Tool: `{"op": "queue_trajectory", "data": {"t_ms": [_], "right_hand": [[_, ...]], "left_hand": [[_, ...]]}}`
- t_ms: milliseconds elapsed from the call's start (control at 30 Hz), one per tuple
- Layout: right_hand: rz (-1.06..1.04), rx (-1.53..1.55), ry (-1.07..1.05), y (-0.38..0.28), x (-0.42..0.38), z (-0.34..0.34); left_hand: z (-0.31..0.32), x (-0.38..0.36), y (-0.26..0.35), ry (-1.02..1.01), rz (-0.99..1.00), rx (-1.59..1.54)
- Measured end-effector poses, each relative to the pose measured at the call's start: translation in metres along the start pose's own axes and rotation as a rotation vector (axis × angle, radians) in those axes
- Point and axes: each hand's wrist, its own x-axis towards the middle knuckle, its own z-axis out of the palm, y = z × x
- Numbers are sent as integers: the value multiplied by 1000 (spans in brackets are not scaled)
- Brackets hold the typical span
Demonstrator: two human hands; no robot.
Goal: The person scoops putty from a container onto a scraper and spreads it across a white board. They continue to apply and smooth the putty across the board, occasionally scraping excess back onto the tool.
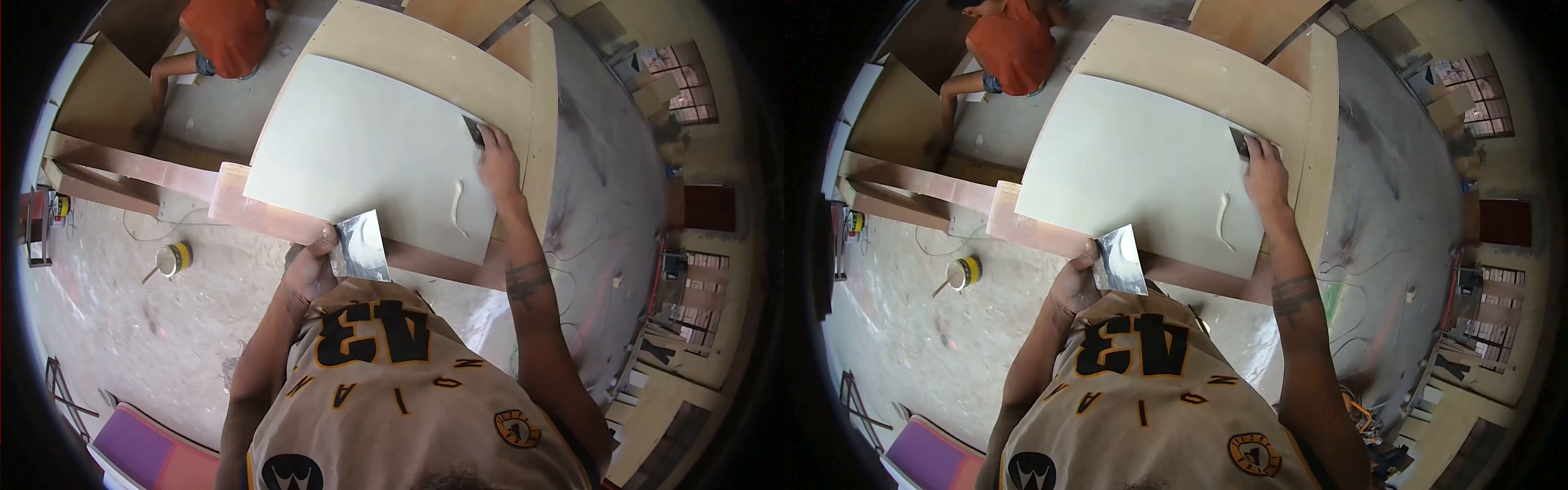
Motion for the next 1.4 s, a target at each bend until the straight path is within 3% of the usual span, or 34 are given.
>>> {"op": "queue_trajectory", "data": {"t_ms": [67,333,767,833,1033,1400], "right_hand": [[-56,-11,77,-2,-14,3],[35,60,-100,14,-15,-43],[50,-28,-103,37,14,-25],[105,-7,-224,33,18,-38],[84,-21,-80,30,20,-26],[96,-35,-110,27,24,-21]], "left_hand": [[3,0,0,6,-27,-8],[-5,2,-3,-4,-13,-52],[-6,1,-3,-31,-25,-43],[-5,2,-2,-41,-41,-36],[-10,3,-2,-34,-53,-41],[-7,1,-3,13,-43,-42]]}}
